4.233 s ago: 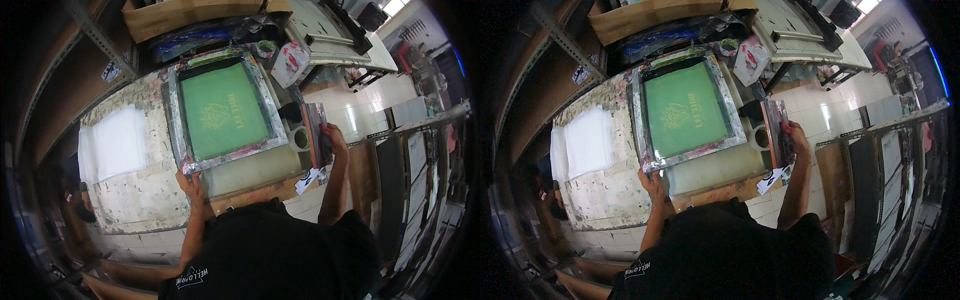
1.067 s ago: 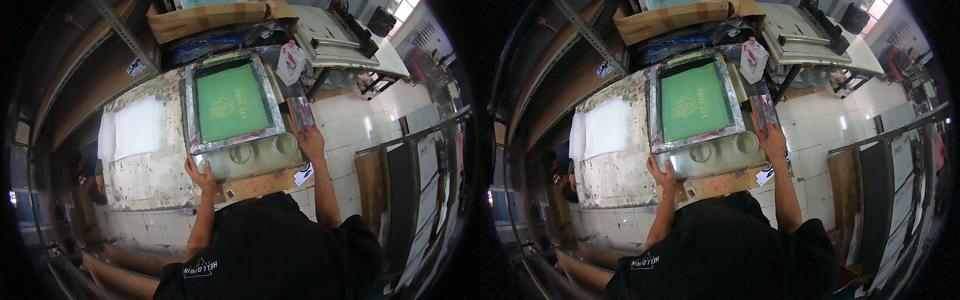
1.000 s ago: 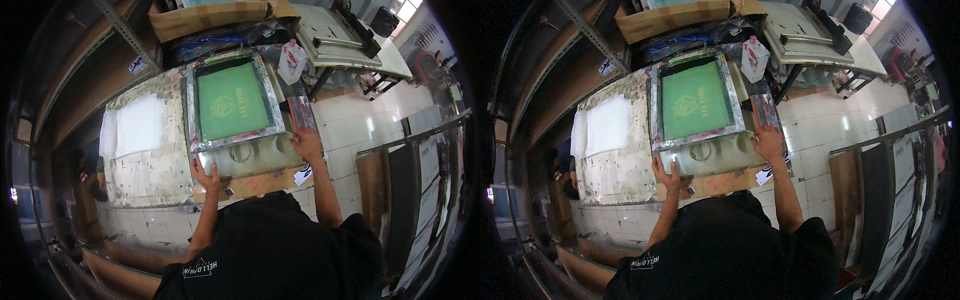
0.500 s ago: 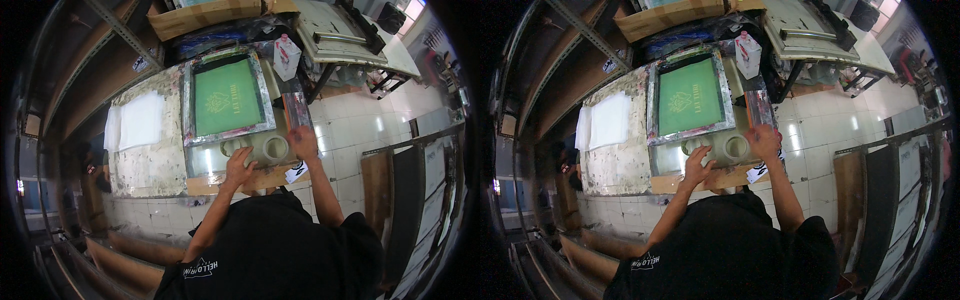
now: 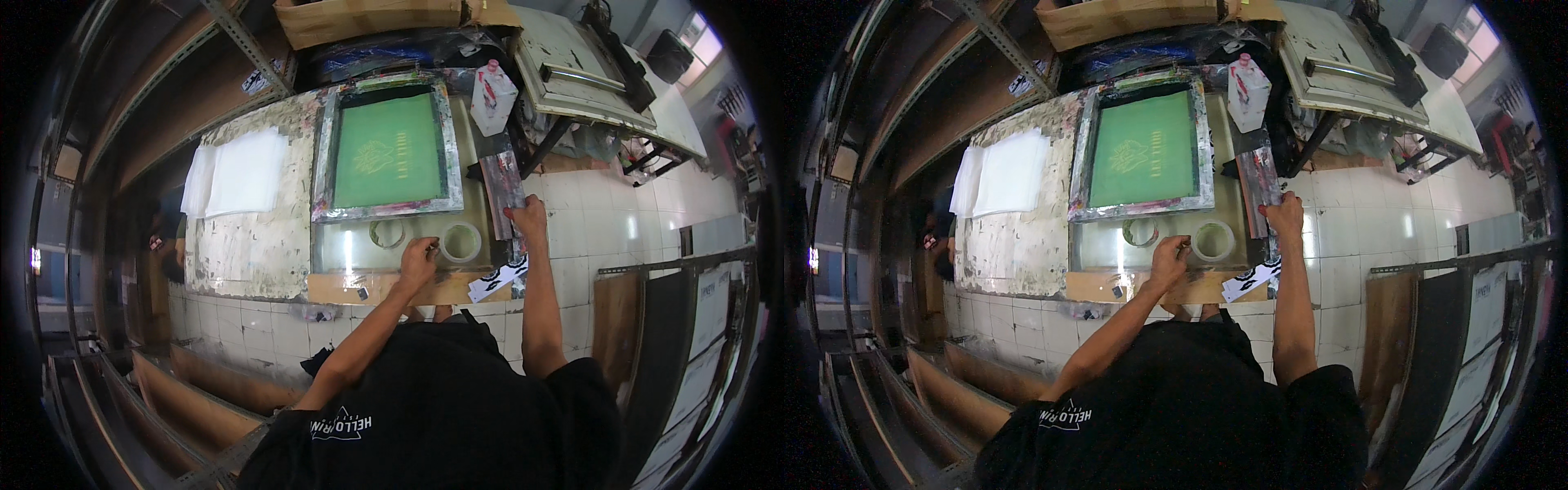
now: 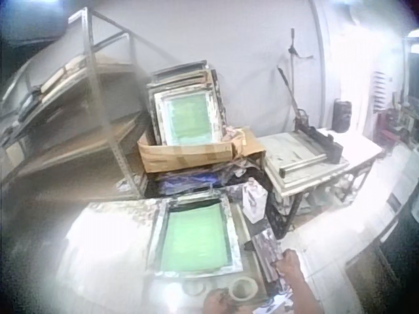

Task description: The person prepares a screen printing station by retrieving a squeegee and applying tape to a screen frame. They then place a white t-shirt under the screen, align it, and use the squeegee to pull ink across the screen, printing a design onto the shirt.

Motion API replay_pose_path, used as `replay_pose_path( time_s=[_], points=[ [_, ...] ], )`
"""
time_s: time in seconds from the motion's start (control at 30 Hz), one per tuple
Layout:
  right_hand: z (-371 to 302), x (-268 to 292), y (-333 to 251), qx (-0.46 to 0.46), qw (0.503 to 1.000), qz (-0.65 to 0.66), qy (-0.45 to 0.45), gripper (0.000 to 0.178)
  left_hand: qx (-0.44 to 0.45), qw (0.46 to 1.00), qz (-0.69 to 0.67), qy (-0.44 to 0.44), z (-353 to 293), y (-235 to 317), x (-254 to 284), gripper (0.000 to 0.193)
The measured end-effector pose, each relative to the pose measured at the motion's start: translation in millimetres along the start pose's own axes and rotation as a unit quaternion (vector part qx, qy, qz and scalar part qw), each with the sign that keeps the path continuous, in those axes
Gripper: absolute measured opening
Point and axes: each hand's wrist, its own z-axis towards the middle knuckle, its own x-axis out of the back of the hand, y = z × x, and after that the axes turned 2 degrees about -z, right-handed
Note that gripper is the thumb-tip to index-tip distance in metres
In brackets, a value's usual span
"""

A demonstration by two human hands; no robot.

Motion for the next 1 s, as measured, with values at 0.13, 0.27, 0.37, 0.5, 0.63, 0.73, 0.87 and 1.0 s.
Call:
replay_pose_path(
  time_s=[0.13,0.27,0.37,0.5,0.63,0.73,0.87,1.0],
  points=[
    [-10,10,-14,-0.065,0.969,0.217,-0.102,0.04,0.026,0.999,-0.016,0.009,-3,-11,0,0.017],
    [-31,30,-28,-0.118,0.932,0.329,-0.093,0.033,-0.074,0.997,-0.018,0.029,-5,-9,12,0.014],
    [-45,40,-44,-0.033,0.932,0.361,-0.025,0.031,-0.179,0.98,-0.062,0.057,-5,-11,18,0.016],
    [-75,61,-124,0.122,0.941,0.314,0.005,0.034,-0.203,0.978,-0.033,-0.04,-5,14,66,0.019],
    [-109,29,-199,0.3,0.941,0.143,0.066,0.046,-0.242,0.968,0.032,-0.065,-20,19,137,0.02],
    [-139,-18,-257,0.416,0.905,0.047,0.079,0.046,-0.238,0.97,0.032,-0.045,-40,6,200,0.018],
    [-163,-91,-306,0.477,0.874,-0.074,0.058,0.044,-0.187,0.982,0.024,-0.021,-58,-18,282,0.011],
    [-183,-131,-328,0.48,0.869,-0.117,0.036,0.044,-0.134,0.991,0.005,0.026,-61,-50,338,0.007]
  ],
)
